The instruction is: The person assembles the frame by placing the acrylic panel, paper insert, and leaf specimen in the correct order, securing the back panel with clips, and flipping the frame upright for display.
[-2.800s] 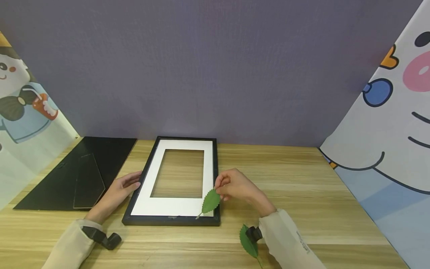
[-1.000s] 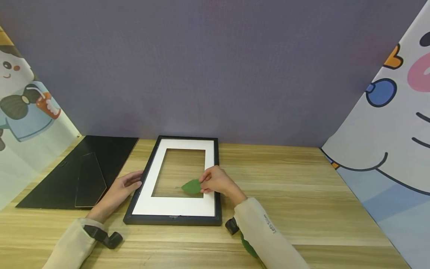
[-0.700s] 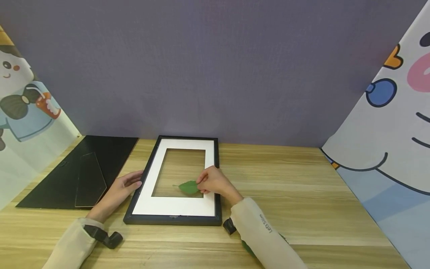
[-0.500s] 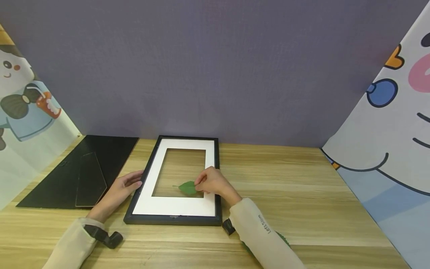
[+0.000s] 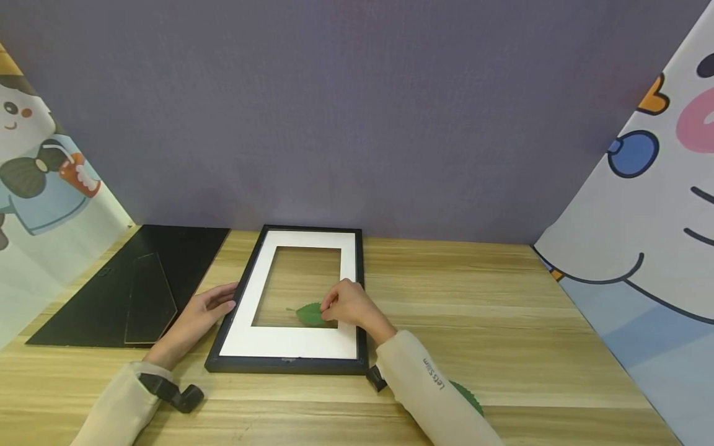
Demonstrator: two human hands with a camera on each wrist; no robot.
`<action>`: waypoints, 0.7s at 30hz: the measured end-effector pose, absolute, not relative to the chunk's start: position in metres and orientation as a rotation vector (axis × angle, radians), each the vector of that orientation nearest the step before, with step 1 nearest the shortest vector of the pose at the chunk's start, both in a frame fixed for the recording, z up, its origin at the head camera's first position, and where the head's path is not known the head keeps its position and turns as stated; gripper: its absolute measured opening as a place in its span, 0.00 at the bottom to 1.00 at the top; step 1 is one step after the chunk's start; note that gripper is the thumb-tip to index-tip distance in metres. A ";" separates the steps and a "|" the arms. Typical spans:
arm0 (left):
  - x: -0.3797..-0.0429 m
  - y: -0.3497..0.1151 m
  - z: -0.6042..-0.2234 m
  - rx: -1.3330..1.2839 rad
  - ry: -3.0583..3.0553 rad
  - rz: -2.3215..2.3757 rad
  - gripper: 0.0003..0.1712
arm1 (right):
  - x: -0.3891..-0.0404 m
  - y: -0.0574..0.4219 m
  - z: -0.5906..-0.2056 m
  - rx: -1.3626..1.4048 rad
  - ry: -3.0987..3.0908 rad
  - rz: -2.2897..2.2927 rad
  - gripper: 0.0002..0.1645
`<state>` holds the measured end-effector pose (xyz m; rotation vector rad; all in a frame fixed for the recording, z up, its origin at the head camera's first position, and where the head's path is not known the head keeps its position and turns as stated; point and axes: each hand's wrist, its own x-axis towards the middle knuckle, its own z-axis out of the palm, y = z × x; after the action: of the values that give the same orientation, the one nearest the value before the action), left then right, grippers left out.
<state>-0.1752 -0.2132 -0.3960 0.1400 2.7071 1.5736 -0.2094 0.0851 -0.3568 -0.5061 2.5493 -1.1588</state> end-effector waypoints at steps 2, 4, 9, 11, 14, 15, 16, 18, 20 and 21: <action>-0.175 -0.213 -0.396 0.136 2.703 1.575 0.27 | -0.209 0.085 -0.356 -0.504 2.553 -1.155 0.03; -0.175 -0.212 -0.395 0.130 2.702 1.573 0.27 | -0.208 0.085 -0.356 -0.503 2.552 -1.153 0.03; -0.176 -0.212 -0.395 0.128 2.702 1.572 0.27 | -0.206 0.086 -0.352 -0.524 2.540 -1.165 0.04; -0.176 -0.212 -0.395 0.131 2.706 1.572 0.27 | -0.206 0.087 -0.351 -0.548 2.537 -1.169 0.04; -0.176 -0.213 -0.395 0.134 2.713 1.575 0.27 | -0.204 0.089 -0.348 -0.593 2.537 -1.165 0.05; -0.176 -0.213 -0.395 0.134 2.715 1.576 0.27 | -0.203 0.090 -0.347 -0.607 2.534 -1.165 0.05; -0.176 -0.213 -0.396 0.138 2.719 1.574 0.27 | -0.202 0.091 -0.346 -0.618 2.537 -1.158 0.04; -0.176 -0.213 -0.396 0.140 2.721 1.576 0.27 | -0.201 0.094 -0.344 -0.631 2.539 -1.145 0.04; -0.176 -0.213 -0.397 0.139 2.720 1.576 0.27 | -0.199 0.097 -0.342 -0.646 2.552 -1.122 0.04; -0.176 -0.213 -0.396 0.138 2.717 1.578 0.27 | -0.198 0.099 -0.340 -0.652 2.562 -1.108 0.04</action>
<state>-0.1760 -0.2132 -0.3963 0.1383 2.7166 1.5776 -0.1976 0.0986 -0.3405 -0.6522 2.5619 -1.1080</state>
